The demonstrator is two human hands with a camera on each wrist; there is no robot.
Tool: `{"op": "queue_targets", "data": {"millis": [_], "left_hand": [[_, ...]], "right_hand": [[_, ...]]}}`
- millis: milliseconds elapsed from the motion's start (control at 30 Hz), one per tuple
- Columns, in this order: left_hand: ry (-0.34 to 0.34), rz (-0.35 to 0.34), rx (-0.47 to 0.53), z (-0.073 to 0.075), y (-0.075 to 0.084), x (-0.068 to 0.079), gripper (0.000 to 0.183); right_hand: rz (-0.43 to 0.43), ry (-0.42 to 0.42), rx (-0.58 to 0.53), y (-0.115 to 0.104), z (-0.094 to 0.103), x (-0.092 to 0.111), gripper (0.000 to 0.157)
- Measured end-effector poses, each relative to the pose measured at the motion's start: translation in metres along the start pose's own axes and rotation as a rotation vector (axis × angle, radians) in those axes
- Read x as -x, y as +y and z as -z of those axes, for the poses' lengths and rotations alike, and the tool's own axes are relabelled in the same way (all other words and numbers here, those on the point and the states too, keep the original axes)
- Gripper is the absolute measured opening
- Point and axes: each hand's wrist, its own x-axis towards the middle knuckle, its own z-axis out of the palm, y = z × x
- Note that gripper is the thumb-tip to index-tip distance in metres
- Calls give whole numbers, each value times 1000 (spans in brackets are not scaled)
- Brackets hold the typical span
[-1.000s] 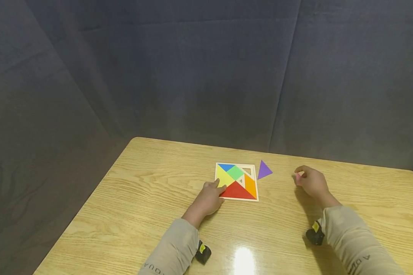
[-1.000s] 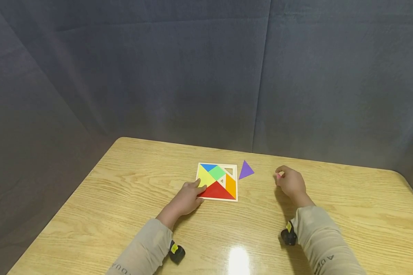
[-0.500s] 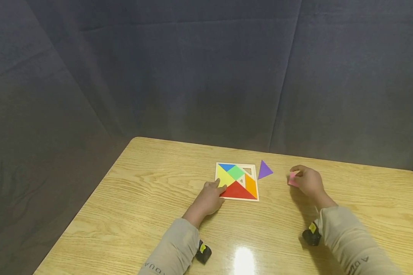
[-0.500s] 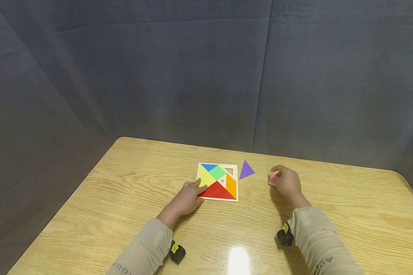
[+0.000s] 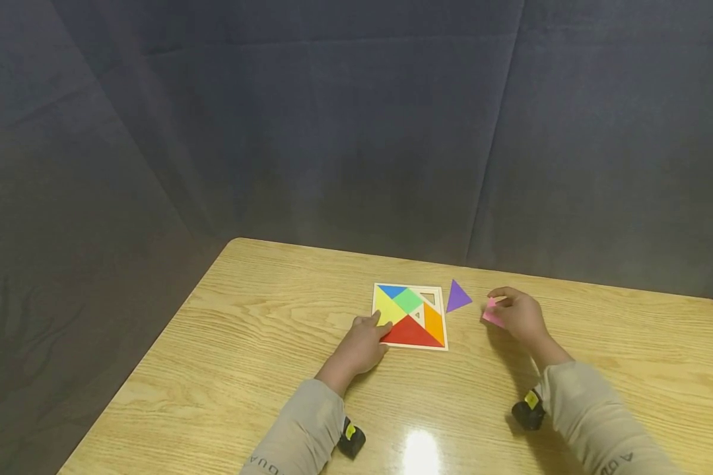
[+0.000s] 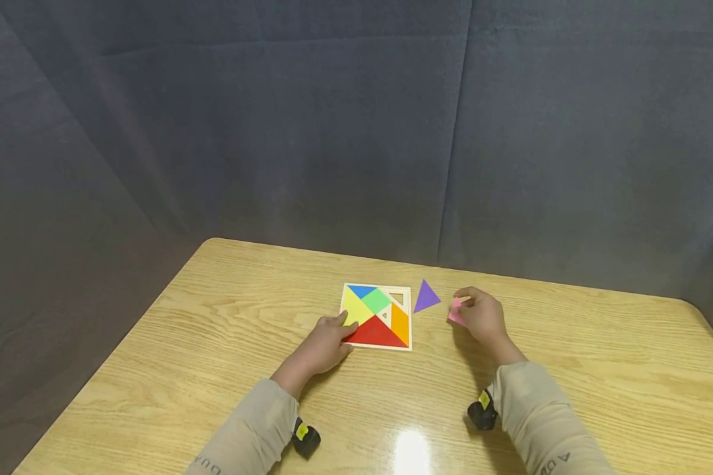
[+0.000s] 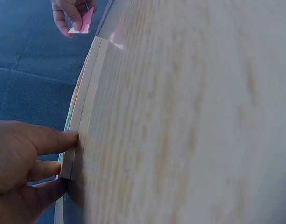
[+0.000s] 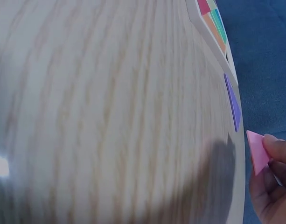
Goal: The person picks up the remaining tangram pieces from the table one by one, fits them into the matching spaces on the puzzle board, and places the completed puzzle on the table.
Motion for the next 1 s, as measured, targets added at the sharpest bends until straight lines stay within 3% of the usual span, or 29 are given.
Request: {"op": "queue_targets", "data": {"millis": [333, 600, 1000], "left_hand": [[0, 13, 30, 0, 0, 0, 40], [6, 13, 35, 1, 1, 1, 40], [3, 22, 56, 1, 0, 0, 40]], "right_hand": [[-63, 1, -71, -3, -10, -1, 26], [-73, -2, -67, -8, -18, -2, 26], [-94, -9, -145, -17, -30, -2, 25]]}}
